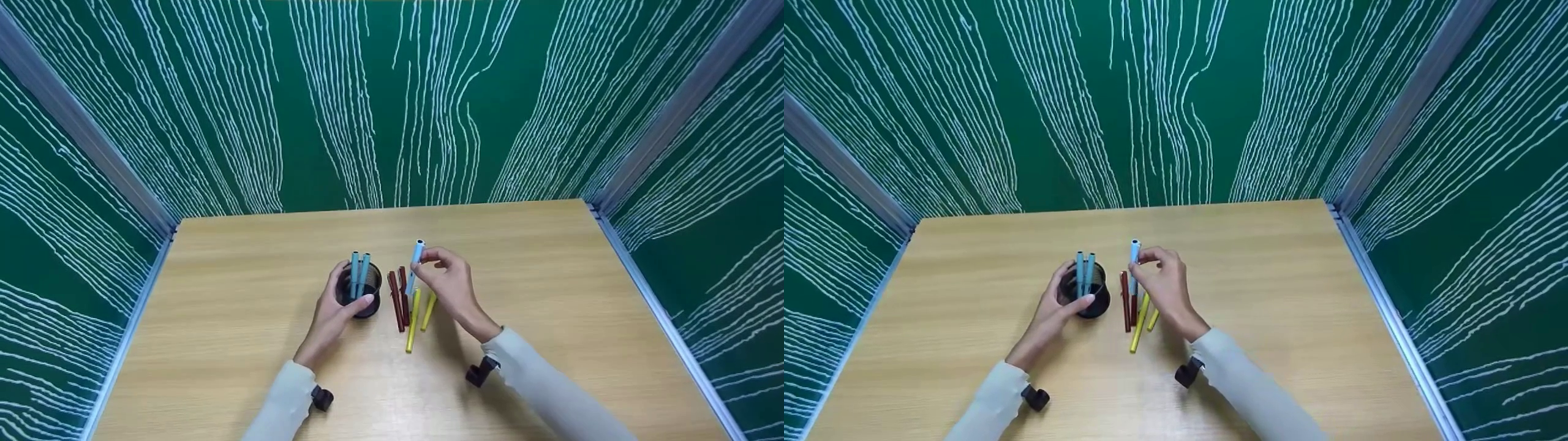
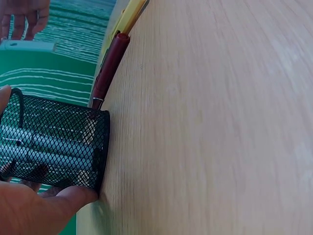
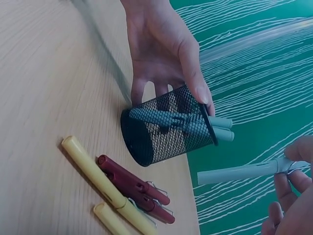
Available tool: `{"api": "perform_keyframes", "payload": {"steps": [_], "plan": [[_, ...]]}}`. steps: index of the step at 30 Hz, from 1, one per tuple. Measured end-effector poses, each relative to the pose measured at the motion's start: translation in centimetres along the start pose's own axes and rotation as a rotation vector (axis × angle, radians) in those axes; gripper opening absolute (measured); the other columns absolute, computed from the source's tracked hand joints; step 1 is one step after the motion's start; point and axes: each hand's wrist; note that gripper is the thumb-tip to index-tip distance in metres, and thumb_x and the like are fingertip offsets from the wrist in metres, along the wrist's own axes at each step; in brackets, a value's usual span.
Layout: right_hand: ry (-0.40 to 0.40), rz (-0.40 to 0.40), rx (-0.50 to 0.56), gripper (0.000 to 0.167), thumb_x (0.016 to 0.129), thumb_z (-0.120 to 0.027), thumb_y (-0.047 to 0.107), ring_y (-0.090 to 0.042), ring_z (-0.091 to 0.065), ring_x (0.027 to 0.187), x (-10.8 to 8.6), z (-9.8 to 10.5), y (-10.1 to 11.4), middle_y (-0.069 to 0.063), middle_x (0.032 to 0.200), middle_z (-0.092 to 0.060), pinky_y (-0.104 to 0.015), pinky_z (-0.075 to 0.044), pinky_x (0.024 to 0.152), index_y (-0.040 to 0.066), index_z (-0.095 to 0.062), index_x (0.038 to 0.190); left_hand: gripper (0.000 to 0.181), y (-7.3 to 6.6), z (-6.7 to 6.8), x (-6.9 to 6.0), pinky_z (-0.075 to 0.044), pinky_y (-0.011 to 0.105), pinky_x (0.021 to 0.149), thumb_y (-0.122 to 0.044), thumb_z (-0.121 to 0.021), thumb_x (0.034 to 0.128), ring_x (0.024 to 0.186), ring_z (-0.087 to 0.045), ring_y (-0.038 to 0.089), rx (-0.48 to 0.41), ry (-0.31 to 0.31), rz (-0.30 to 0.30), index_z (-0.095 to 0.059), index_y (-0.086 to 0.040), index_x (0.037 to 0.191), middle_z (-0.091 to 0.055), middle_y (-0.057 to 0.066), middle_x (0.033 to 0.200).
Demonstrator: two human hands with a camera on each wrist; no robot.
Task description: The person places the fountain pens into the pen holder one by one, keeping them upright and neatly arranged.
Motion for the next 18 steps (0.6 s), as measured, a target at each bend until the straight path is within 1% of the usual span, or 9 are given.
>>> {"api": "perform_keyframes", "payload": {"steps": [3, 9, 16, 18], "plan": [[0.007, 0.001, 0.007, 0.014, 0.094, -0.086, 0.009, -0.025, -0.067, 0.109, 0.0, -0.3, 0.3, -0.005, 0.108, -0.079, -0.045, -0.046, 0.102, 0.008, -0.081, 0.106, 0.093, 0.0, 0.0, 0.0, -0.026, 0.059, 0.128, -0.024, -0.091, 0.0913, 0.154, -0.044, 0.036, 0.015, -0.002, 0.003, -0.040, -0.015, 0.169, -0.051, 0.010, 0.166], [0.030, -0.004, 0.015, 0.013, 0.094, -0.086, 0.012, -0.024, -0.067, 0.110, -0.1, -1.0, 0.7, -0.003, 0.109, -0.078, -0.045, -0.045, 0.102, 0.010, -0.081, 0.106, 0.095, 0.0, 0.1, 0.1, -0.028, 0.060, 0.128, -0.023, -0.091, 0.0914, 0.153, -0.044, 0.037, 0.008, 0.000, 0.002, -0.038, -0.012, 0.169, -0.050, 0.012, 0.167], [0.035, 0.005, 0.019, 0.011, 0.095, -0.085, 0.014, -0.023, -0.066, 0.109, -0.1, -1.6, 1.2, -0.001, 0.108, -0.078, -0.045, -0.046, 0.101, 0.011, -0.080, 0.105, 0.095, 0.0, 0.1, 0.1, -0.032, 0.058, 0.126, -0.025, -0.092, 0.0905, 0.151, -0.046, 0.035, 0.031, -0.004, 0.018, -0.039, -0.016, 0.170, -0.051, 0.009, 0.166], [0.034, 0.011, 0.021, 0.011, 0.095, -0.085, 0.013, -0.023, -0.067, 0.108, -0.1, -1.8, 1.3, -0.001, 0.108, -0.078, -0.045, -0.046, 0.101, 0.011, -0.080, 0.105, 0.094, -0.1, 0.1, 0.1, -0.032, 0.058, 0.125, -0.025, -0.092, 0.0903, 0.150, -0.048, 0.034, 0.038, -0.008, 0.010, -0.040, -0.016, 0.169, -0.052, 0.010, 0.164]]}}
Point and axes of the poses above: each hand's wrist, its own x-axis towards the middle knuckle, its own z-axis out of the back of the hand, y = z × x
